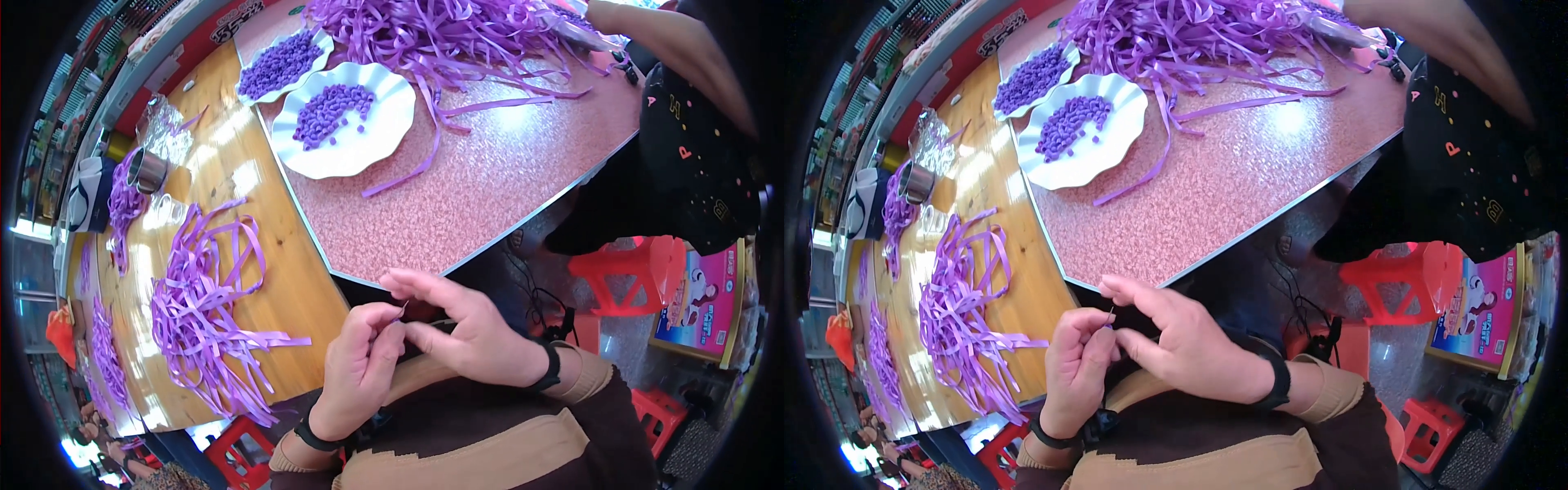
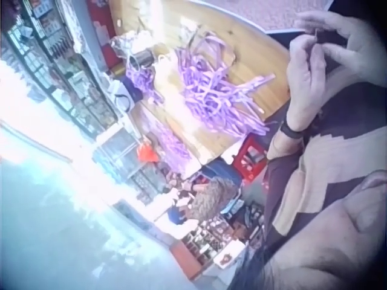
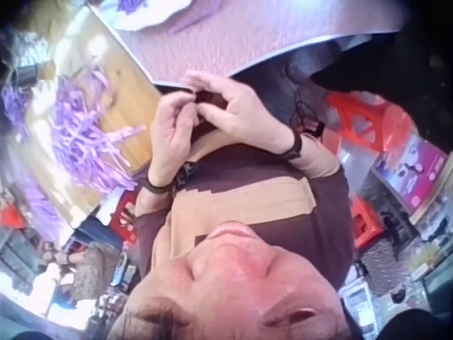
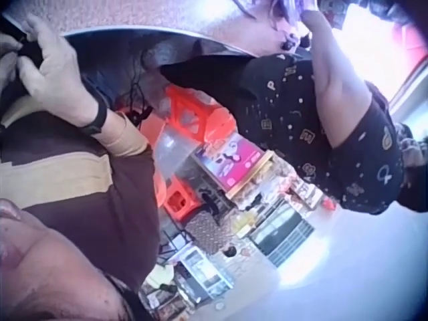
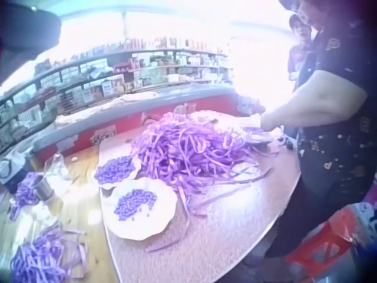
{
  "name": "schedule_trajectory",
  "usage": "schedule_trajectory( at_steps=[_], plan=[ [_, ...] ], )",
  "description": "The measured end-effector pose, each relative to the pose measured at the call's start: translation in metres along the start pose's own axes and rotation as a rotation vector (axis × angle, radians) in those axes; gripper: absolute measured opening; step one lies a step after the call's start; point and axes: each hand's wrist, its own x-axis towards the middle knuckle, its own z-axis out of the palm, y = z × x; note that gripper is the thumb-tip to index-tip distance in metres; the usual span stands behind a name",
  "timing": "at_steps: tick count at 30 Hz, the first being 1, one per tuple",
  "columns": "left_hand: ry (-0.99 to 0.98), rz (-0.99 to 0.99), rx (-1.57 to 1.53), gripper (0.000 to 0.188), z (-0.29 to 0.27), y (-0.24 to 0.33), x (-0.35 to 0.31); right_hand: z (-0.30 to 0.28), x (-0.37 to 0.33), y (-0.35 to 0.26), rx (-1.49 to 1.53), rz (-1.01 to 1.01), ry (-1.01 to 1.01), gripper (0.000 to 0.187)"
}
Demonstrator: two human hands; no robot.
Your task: The person picks up purple beads from a plate and threads them onto a needle before sliding them onto a purple ribbon.
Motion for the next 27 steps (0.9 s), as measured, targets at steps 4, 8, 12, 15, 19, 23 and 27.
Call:
schedule_trajectory(
  at_steps=[4, 8, 12, 15, 19, 23, 27],
  plan=[
    [0.062, -0.071, -0.106, 0.016, -0.01, -0.002, -0.008, -0.018, 0.04, -0.003, -0.569, -0.284, 0.05, 0.037],
    [0.053, -0.077, -0.137, 0.016, -0.022, -0.008, -0.011, -0.028, 0.078, 0.004, -1.035, -0.387, 0.14, 0.038],
    [0.06, -0.123, -0.098, 0.015, -0.029, -0.006, -0.017, -0.032, 0.099, 0.013, -1.168, -0.457, 0.127, 0.026],
    [0.051, -0.111, -0.11, 0.015, -0.032, -0.008, -0.021, -0.039, 0.096, 0.013, -1.227, -0.357, -0.054, 0.013],
    [0.01, -0.11, -0.074, 0.016, -0.033, -0.008, -0.017, -0.042, 0.095, 0.019, -1.232, -0.495, 0.0, 0.006],
    [-0.027, -0.12, -0.06, 0.016, -0.031, -0.006, -0.014, -0.047, 0.097, 0.022, -1.353, -0.613, -0.018, 0.007],
    [-0.023, -0.106, -0.024, 0.015, -0.03, -0.007, -0.012, -0.05, 0.081, 0.017, -1.275, -0.514, -0.057, 0.006]
  ],
)
